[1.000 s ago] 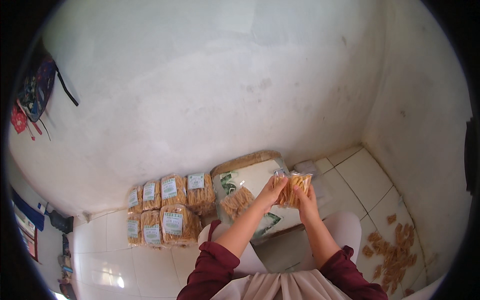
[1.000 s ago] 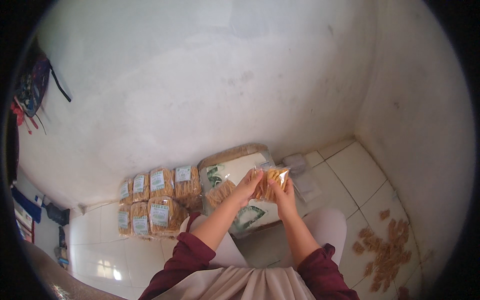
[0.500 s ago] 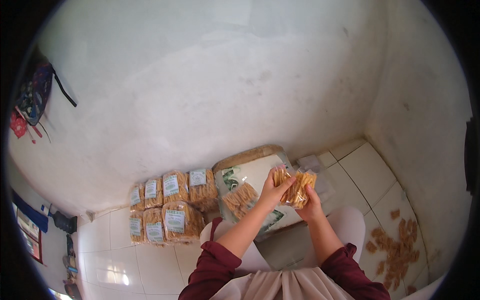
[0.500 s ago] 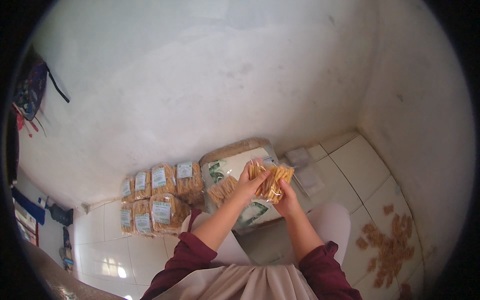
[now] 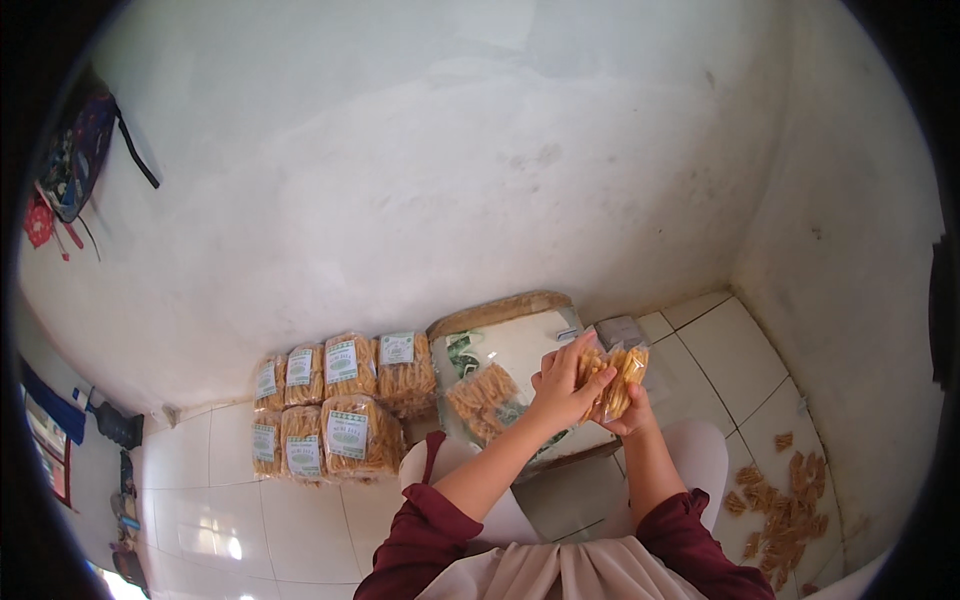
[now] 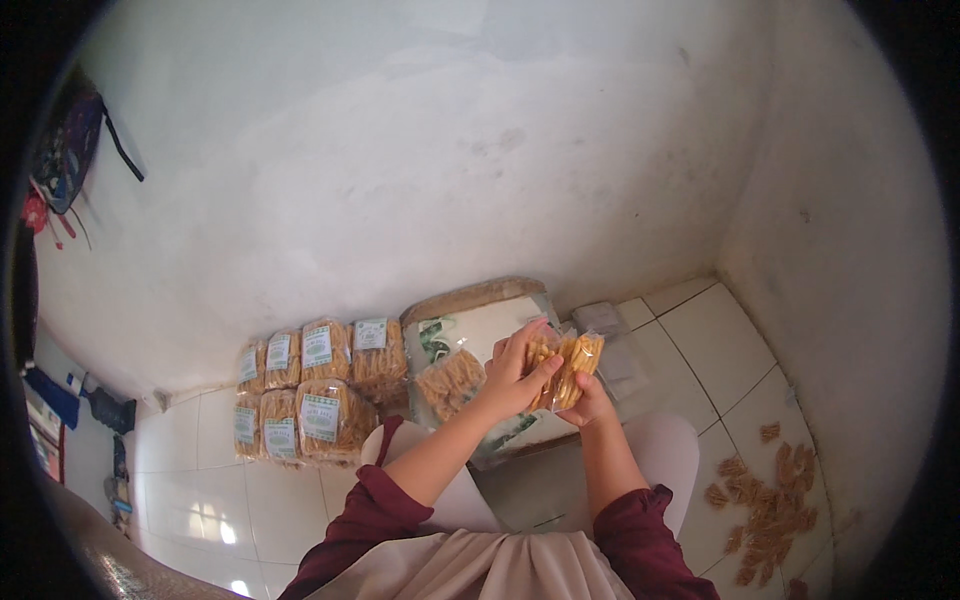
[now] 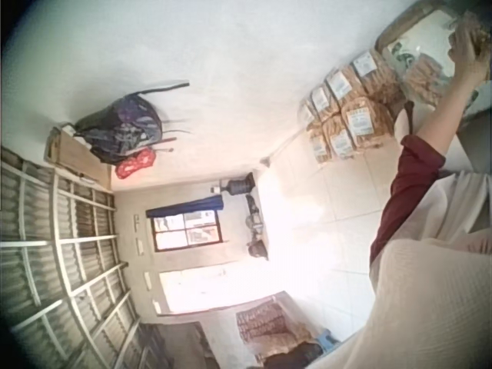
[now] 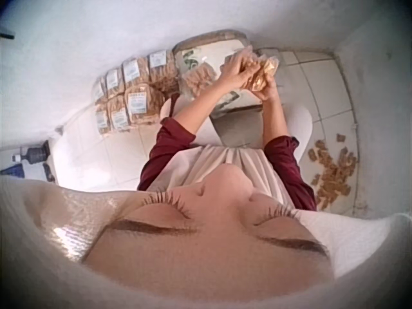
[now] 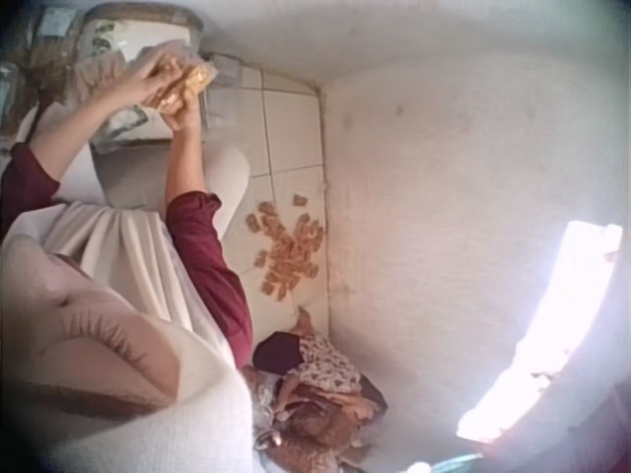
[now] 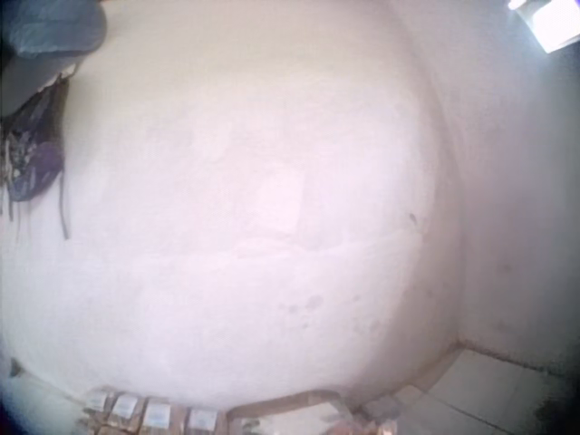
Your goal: The person fills plastic bags with snacks by hand, folds the bag tops, staples them closed, and applies labels to the finished packages.
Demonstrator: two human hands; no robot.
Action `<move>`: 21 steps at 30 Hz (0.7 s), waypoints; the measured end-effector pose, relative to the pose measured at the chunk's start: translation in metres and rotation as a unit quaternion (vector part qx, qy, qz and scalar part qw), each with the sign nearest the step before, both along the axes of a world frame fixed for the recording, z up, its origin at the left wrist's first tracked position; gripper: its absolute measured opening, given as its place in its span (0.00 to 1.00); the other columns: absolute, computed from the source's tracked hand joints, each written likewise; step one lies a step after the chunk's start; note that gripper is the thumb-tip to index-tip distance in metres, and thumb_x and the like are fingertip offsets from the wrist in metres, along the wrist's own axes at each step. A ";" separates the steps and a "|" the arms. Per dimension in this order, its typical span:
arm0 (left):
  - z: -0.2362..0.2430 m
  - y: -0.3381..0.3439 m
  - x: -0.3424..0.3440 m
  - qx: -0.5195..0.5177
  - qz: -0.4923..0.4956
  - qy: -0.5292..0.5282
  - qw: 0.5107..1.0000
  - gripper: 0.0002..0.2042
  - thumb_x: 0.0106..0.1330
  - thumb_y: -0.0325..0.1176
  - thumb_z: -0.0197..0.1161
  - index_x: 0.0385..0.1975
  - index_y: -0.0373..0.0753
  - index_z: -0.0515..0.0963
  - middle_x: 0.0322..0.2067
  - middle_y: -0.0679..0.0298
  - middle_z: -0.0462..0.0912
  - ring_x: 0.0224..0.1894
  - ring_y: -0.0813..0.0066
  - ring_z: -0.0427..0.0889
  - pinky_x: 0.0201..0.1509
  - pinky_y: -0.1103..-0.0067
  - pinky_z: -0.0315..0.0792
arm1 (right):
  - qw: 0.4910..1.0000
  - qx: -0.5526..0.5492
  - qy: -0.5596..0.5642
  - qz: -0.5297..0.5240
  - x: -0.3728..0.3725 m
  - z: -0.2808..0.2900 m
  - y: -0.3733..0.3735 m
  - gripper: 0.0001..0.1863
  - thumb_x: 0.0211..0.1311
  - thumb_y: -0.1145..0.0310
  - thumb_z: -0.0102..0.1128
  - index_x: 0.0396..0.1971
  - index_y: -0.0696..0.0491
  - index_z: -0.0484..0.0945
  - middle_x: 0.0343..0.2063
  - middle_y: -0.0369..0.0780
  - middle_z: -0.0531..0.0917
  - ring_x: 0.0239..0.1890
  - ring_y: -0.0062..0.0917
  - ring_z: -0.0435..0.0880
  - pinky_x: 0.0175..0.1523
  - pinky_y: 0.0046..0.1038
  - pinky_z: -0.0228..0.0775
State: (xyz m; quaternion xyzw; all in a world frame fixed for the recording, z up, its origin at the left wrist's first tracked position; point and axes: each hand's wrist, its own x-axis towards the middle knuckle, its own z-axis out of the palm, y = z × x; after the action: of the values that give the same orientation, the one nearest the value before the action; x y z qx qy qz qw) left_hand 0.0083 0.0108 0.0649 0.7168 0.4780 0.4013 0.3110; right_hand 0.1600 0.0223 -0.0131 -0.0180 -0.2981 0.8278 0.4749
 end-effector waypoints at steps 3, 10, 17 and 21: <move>0.003 -0.005 0.002 0.024 0.051 0.097 0.994 0.35 0.57 0.62 0.53 0.61 0.49 0.59 0.57 0.51 0.61 0.59 0.50 0.57 0.59 0.60 0.52 | 1.000 -0.005 0.003 -0.017 -0.006 0.008 -0.005 0.47 0.44 0.56 0.69 0.63 0.49 0.52 0.57 0.41 0.66 0.59 0.34 0.66 0.59 0.40 0.63; -0.015 0.012 -0.011 -0.001 0.054 -0.028 0.998 0.32 0.54 0.60 0.58 0.54 0.46 0.67 0.54 0.51 0.63 0.54 0.55 0.63 0.57 0.60 0.56 | 0.992 0.044 -0.114 -0.027 -0.012 0.043 -0.018 0.46 0.45 0.62 0.66 0.63 0.49 0.49 0.58 0.41 0.63 0.58 0.32 0.66 0.61 0.36 0.61; -0.008 0.014 -0.009 -0.066 0.006 -0.235 0.970 0.38 0.56 0.51 0.63 0.59 0.33 0.55 0.52 0.52 0.63 0.55 0.61 0.65 0.57 0.70 0.62 | 0.977 0.036 -0.151 -0.146 -0.028 0.061 -0.019 0.44 0.46 0.65 0.64 0.62 0.53 0.49 0.52 0.40 0.68 0.55 0.29 0.69 0.57 0.32 0.63; 0.003 -0.003 -0.003 -0.094 -0.053 -0.378 0.920 0.38 0.62 0.48 0.56 0.64 0.40 0.42 0.56 0.51 0.60 0.60 0.61 0.61 0.61 0.70 0.57 | 0.924 0.107 -0.308 -0.201 -0.019 0.083 -0.016 0.43 0.45 0.64 0.65 0.61 0.55 0.51 0.50 0.41 0.69 0.52 0.28 0.71 0.54 0.31 0.66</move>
State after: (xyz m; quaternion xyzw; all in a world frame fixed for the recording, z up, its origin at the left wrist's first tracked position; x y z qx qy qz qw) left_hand 0.0048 0.0080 0.0678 0.5037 0.3219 0.5780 0.5555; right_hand 0.1410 0.0066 0.0702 -0.2806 -0.5061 0.6319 0.5156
